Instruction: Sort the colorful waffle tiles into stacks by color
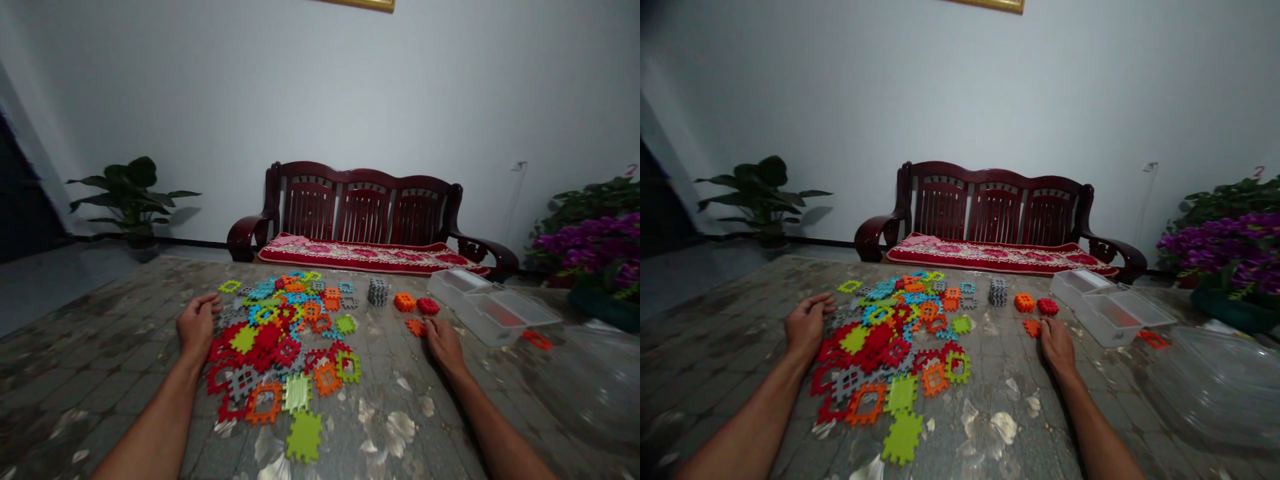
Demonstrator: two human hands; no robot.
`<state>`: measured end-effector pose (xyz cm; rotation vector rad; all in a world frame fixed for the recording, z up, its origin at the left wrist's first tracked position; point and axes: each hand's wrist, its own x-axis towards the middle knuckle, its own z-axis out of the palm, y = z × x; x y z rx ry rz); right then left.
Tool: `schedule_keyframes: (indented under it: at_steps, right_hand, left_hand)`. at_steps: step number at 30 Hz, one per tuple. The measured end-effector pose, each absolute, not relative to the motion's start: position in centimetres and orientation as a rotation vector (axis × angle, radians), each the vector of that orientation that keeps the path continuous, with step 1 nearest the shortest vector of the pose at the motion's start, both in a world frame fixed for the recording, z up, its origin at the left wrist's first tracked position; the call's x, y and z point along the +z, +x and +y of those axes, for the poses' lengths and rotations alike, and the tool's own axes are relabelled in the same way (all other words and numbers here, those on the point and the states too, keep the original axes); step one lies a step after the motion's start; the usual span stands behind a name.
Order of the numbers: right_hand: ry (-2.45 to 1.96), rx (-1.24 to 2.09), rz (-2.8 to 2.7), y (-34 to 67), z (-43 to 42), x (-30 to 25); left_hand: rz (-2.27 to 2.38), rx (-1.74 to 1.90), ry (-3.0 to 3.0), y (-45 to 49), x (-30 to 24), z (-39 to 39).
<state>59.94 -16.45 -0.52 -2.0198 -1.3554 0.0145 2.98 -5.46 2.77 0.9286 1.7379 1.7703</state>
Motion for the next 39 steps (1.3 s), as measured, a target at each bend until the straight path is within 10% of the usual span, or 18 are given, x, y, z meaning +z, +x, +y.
schedule_keyframes:
  at_steps: [39]
  right_hand:
    - [-1.653,-0.001,-1.278,58.9,-17.4,-0.6]
  left_hand:
    - [1.719,1.729,1.015,3.2,2.6,-5.5]
